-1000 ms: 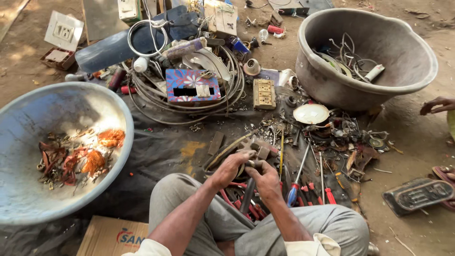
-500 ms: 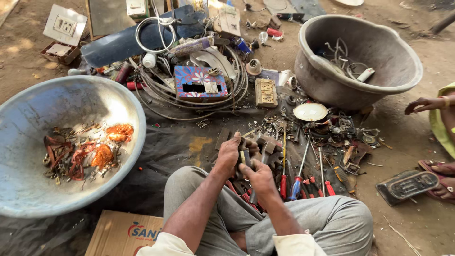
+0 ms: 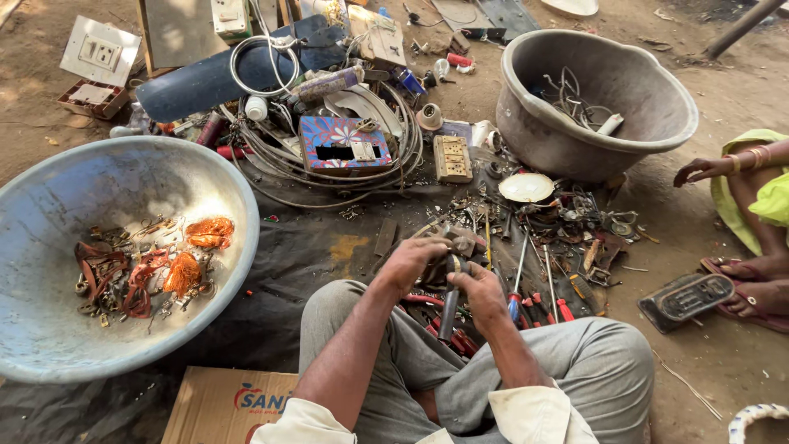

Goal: The person disassembles various electronic components and mechanical parts, using a hammer and a screwdriver to detach pieces from a gear-like metal object.

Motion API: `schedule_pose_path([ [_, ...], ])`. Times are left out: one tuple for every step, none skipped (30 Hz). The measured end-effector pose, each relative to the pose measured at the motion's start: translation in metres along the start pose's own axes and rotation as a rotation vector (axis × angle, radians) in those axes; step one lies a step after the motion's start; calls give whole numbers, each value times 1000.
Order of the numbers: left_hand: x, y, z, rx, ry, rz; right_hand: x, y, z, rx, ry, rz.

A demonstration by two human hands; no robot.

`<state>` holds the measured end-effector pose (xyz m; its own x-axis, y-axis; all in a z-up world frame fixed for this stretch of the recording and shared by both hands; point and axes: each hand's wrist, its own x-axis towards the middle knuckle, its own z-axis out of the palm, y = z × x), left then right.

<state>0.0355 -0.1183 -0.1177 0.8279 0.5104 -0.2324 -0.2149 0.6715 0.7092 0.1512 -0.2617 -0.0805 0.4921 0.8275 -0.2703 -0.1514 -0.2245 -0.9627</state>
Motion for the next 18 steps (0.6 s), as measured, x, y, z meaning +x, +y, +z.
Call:
schedule_pose_path([
  [1,-4,-1,89,-8,-1,2,-2,1,188,-20,47],
  [2,-8,0,149,-15,22,4,-4,2,377,-41,94],
  [3,-10,2,210,-23,46,4,-6,4,454,-13,149],
  [4,-11,4,271,-28,72,5,-8,5,532,13,204],
  [3,-10,6,362,48,77,5,-8,5,610,38,259],
  [0,-10,9,452,127,80,4,-6,4,581,14,182],
  [-2,-8,10,541,207,82,4,-4,4,553,-10,105],
  [-3,-5,12,585,222,59,4,-2,3,525,-33,29],
  [-4,0,14,630,236,35,4,-3,2,236,60,-10],
  [-5,3,16,678,246,11,4,-4,1,-52,156,-52],
  [-7,4,20,753,300,14,4,-4,1,-341,248,-94],
  [-9,6,24,830,353,20,5,-2,1,-416,282,-62],
  [-11,8,29,907,407,26,7,1,0,-490,317,-29],
  [-13,9,32,925,434,-19,11,6,-3,-564,347,6],
  [-15,10,35,943,461,-63,19,12,-4,-509,314,12],
  [-17,10,37,959,490,-108,31,20,-3,-454,279,17],
  [-17,10,38,1008,481,-122,41,26,-5,-400,245,22],
  [-17,9,37,1056,475,-141,48,33,-6,-452,221,53],
])
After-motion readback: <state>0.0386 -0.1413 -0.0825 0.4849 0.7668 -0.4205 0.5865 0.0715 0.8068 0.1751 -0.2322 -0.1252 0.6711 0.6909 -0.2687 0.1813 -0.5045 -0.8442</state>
